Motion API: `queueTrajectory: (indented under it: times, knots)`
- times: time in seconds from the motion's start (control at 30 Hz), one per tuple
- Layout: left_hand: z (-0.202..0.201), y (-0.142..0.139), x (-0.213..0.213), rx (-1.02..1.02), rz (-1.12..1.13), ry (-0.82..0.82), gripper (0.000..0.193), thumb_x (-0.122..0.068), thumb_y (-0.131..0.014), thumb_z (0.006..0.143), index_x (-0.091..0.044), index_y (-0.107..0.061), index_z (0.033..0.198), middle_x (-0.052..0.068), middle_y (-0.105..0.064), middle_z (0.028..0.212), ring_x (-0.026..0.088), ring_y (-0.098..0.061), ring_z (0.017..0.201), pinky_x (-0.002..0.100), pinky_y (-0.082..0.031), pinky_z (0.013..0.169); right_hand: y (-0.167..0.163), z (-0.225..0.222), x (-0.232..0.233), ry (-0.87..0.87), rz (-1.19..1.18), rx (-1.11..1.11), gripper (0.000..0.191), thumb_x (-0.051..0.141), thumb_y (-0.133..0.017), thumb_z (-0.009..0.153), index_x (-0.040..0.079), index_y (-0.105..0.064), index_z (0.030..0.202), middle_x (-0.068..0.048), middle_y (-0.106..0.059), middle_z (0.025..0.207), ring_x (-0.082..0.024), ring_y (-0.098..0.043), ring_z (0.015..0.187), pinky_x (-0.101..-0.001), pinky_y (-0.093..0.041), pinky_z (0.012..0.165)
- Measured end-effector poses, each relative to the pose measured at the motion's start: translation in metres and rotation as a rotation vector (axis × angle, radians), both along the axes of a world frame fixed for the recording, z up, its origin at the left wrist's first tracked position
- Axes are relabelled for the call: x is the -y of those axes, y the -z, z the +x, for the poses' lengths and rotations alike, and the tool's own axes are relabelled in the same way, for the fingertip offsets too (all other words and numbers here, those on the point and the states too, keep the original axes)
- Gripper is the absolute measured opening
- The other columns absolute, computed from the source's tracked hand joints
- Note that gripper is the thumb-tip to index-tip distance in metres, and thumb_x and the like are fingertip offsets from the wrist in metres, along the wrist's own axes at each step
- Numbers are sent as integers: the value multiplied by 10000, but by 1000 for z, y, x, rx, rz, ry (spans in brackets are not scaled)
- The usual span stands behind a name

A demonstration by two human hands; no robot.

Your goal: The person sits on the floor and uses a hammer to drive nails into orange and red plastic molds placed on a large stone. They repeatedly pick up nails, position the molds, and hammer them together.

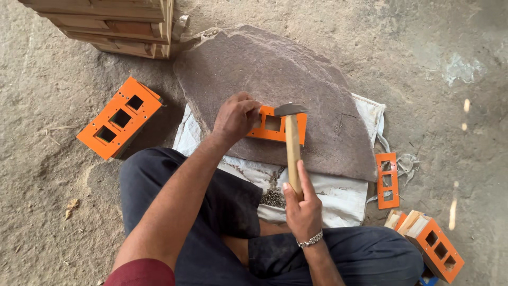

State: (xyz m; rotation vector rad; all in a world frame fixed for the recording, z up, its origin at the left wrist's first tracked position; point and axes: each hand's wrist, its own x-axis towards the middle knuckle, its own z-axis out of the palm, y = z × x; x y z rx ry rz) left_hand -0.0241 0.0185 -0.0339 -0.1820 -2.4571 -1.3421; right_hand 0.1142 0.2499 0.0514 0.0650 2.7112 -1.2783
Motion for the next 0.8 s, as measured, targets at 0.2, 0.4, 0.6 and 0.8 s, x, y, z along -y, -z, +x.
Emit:
queueTrajectory:
  times: [0.2, 0.4, 0.6, 0.8]
  knots:
    - [-1, 7, 2, 28, 33, 2, 99, 12, -694, 892, -41, -765, 937, 76, -719, 915, 263, -713, 869, 384, -577, 772, -2, -10, 11, -25, 162, 43, 615, 281, -661, 942, 215, -478, 1526, -114, -803, 937, -153, -751, 674, -324, -595, 601]
    - [-1, 6, 1, -56, 25, -61, 188, -14, -726, 853, -79, -754, 1027, 75, -737, 936, 278, -713, 897, 398, -577, 802, -2, -18, 17, -52, 185, 83, 622, 275, -663, 929, 220, -469, 1517, -148, -787, 996, -191, -772, 692, -349, -619, 583]
    - [-3, 5, 0, 142, 149, -68, 436, -44, -727, 892, -93, -567, 1295, 55, -769, 948, 232, -750, 834, 373, -598, 771, -7, -25, 23, -170, 139, -174, 600, 208, -669, 960, 158, -482, 1528, -237, -750, 1114, -273, -777, 923, -367, -635, 695]
    - [-5, 10, 0, 180, 133, -83, 486, -61, -735, 905, -91, -469, 1311, 56, -778, 937, 238, -761, 823, 366, -604, 749, -10, -30, 27, -134, 221, -51, 598, 223, -663, 947, 178, -487, 1517, -229, -750, 1100, -303, -769, 947, -379, -634, 731]
